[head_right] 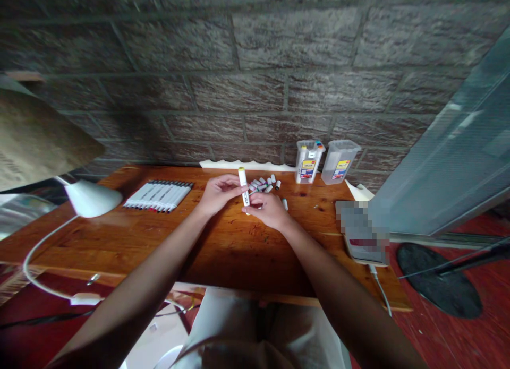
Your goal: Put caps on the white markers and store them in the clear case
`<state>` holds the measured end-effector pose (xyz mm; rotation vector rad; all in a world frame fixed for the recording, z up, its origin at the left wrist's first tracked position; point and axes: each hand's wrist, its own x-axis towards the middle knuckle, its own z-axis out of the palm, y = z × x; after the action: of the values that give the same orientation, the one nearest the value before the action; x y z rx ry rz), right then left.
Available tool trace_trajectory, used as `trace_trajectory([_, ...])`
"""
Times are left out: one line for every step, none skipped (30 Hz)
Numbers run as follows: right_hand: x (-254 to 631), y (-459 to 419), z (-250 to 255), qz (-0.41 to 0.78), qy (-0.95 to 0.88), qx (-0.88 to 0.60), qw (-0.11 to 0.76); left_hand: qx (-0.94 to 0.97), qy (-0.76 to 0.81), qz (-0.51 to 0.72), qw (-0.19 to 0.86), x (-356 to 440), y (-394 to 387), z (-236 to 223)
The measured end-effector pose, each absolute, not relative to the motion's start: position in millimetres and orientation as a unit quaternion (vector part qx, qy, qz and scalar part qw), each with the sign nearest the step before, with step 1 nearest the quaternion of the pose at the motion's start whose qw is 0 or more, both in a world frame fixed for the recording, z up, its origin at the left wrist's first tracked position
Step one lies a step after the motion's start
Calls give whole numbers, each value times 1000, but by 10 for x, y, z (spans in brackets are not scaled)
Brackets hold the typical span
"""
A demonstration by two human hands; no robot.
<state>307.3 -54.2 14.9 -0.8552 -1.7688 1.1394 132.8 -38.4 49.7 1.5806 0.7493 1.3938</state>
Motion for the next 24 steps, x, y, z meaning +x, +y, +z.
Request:
trace_trajectory([3079,-531,135,454,-706,-343,420,644,302,551,436,1320,-383,496])
trace_trajectory([3085,-522,125,455,-706,-343,419,652,302,542,435,1313,-381,493])
trace_trajectory([3089,-516,121,458,-706,-343,418,659,303,534,434,1306,-379,488])
trace_trajectory([3093,-513,123,463,-704,-342,416,664,305,528,433,1299,-376,484])
trace_trajectory([3099,-511,131,467,-702,-342,415,667,306,525,432,1292,-374,481])
trace_trajectory([3107,-509,146,470,-700,-343,414,668,307,522,431,1285,-372,479])
trace_trajectory([3120,-506,169,471,-699,-345,413,669,308,521,431,1278,-370,479])
trace_trajectory([3139,-503,199,470,-698,-348,412,669,309,521,431,1273,-369,481])
trace_trajectory([3163,-498,236,467,-697,-351,415,669,309,520,432,1268,-369,482])
trace_trajectory([3191,-494,280,461,-692,-355,426,670,308,518,434,1265,-370,484])
trace_trajectory([3223,-491,329,451,-681,-363,449,670,307,514,438,1265,-371,485])
trace_trajectory([3255,-489,382,435,-664,-374,480,670,306,511,444,1266,-373,484])
trace_trajectory([3286,-490,435,411,-642,-390,517,669,304,508,449,1270,-376,481])
trace_trajectory([3312,-495,488,381,-619,-406,554,670,303,504,454,1275,-379,477])
trace_trajectory([3332,-504,536,350,-600,-420,584,673,301,498,456,1283,-383,471])
trace_trajectory([3344,-517,577,324,-590,-429,603,679,300,490,457,1292,-387,463])
trace_trajectory([3347,-534,611,306,-589,-432,611,688,298,479,457,1303,-392,453])
trace_trajectory([3341,-554,635,296,-595,-429,612,698,297,465,457,1315,-398,442])
trace_trajectory([3326,-576,648,295,-604,-423,608,704,296,453,459,1328,-404,430])
trace_trajectory([3306,-598,653,299,-614,-415,601,708,295,446,462,1343,-409,416])
trace_trajectory([3282,-619,649,305,-624,-408,593,707,293,442,467,1357,-416,404])
trace_trajectory([3258,-636,639,310,-634,-404,582,705,291,442,473,1372,-422,392])
trace_trajectory([3237,-649,625,313,-644,-401,572,701,288,444,479,1386,-429,383])
trace_trajectory([3223,-657,612,312,-652,-401,563,697,284,444,486,1398,-437,376])
